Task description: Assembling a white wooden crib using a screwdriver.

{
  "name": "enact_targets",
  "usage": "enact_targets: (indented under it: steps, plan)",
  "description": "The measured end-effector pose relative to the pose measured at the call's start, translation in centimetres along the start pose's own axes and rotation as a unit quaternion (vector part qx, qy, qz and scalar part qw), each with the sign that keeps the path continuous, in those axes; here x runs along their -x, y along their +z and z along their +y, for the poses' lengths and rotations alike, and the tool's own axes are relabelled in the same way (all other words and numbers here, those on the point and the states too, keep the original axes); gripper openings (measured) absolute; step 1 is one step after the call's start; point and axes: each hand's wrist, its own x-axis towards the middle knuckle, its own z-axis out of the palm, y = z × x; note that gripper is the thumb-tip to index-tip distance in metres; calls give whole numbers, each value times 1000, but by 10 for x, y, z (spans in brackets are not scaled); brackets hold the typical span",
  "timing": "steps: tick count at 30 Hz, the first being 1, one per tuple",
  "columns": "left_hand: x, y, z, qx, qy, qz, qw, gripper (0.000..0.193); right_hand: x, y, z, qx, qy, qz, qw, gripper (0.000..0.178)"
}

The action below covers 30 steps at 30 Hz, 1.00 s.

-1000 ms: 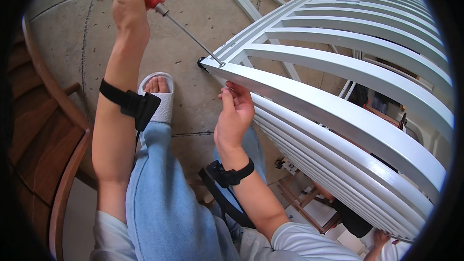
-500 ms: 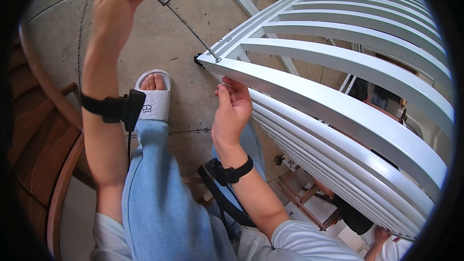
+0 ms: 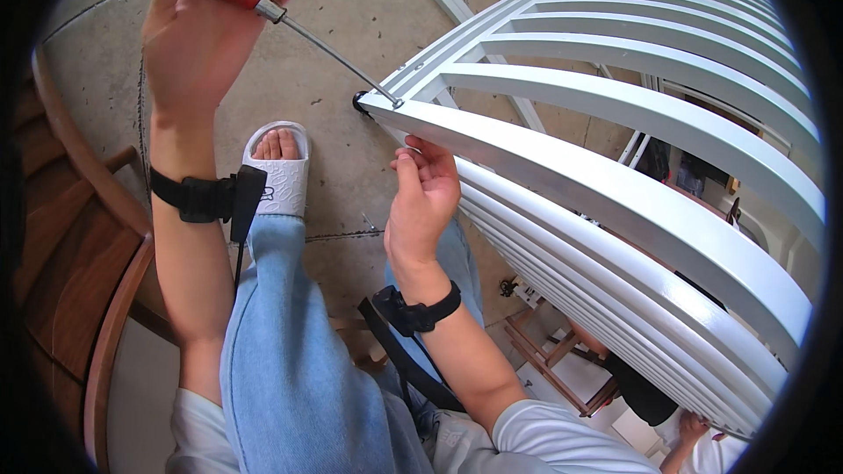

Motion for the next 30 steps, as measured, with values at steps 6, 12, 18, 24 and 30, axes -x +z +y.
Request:
enact_targets:
  steps: [6,12,18,24,30]
  plan:
    - [1,26,-18,-205,50,79,974,25,-2,-3,1,12,-7,5,1000,23]
    - [-18,11,-49,-338,123,198,912,23,-1,-3,2,11,-4,6,1000,23]
    - [-14,10,-48,-287,211,262,897,19,-2,-3,1,5,-8,5,1000,23]
    - [0,-22,-41,-572,-141,43,807,25,2,1,2,10,-4,7,1000,19]
    - [25,-16,-93,-593,-270,-134,747,35,-3,4,5,16,3,43,999,15]
